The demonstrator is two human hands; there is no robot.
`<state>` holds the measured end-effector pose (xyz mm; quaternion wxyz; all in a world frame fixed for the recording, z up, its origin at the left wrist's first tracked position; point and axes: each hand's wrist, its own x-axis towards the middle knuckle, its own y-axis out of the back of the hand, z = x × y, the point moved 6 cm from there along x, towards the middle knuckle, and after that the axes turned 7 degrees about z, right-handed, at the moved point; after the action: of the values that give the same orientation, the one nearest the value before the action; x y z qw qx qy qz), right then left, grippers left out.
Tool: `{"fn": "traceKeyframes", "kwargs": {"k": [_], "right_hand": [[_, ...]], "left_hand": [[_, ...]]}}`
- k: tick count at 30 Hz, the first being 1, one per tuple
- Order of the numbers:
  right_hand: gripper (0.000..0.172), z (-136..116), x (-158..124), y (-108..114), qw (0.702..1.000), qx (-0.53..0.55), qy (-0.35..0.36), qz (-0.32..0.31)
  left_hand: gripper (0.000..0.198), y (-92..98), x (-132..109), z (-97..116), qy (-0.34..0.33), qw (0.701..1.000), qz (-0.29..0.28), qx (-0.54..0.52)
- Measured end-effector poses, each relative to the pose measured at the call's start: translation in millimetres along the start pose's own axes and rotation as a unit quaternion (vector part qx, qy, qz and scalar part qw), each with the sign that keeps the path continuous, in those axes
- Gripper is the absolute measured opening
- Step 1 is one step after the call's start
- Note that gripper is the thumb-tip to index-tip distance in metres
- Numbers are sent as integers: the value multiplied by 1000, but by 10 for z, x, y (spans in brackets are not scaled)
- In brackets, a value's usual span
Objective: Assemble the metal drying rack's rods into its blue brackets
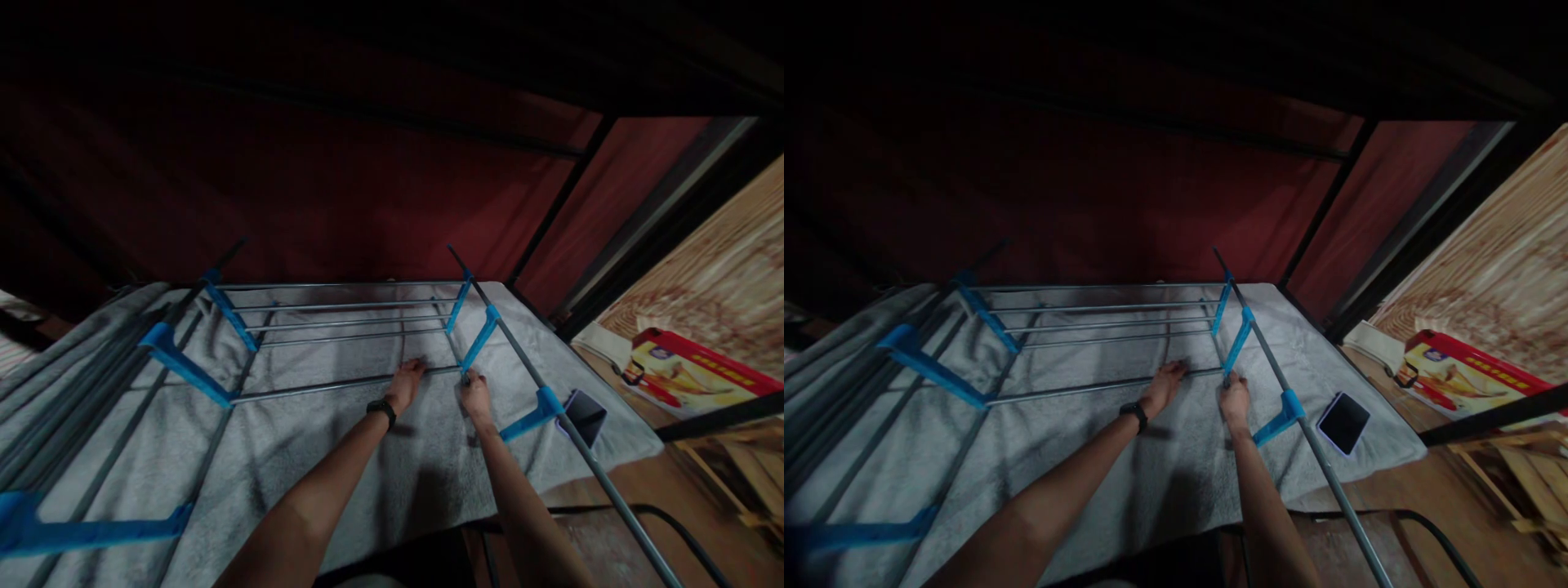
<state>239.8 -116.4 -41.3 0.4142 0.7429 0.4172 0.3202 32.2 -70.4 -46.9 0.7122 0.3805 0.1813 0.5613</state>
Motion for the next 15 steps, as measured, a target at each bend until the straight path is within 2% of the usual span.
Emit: {"fn": "traceKeyframes", "kwargs": {"k": [3, 5, 8, 11, 13, 15], "right_hand": [[62, 93, 7, -30, 999, 50, 10, 5], [66, 151, 25, -57, 995, 94, 9, 15], [70, 174, 38, -80, 987, 151, 0, 46], [67, 96, 9, -75, 974, 217, 12, 62], [64, 50, -12, -77, 968, 245, 9, 52], [62, 35, -16, -81, 967, 250, -5, 40]], "left_hand": [[49, 306, -290, 112, -36, 997, 67, 11], [46, 604, -592, 15, -17, 989, 146, 15], [34, 1188, -1205, -461, 89, 945, 313, 26], [27, 1803, -1868, -1097, 213, 858, 463, 64], [38, 2146, -2201, -1481, 290, 796, 526, 72], [50, 2379, -2371, -1786, 358, 764, 534, 54]]}}
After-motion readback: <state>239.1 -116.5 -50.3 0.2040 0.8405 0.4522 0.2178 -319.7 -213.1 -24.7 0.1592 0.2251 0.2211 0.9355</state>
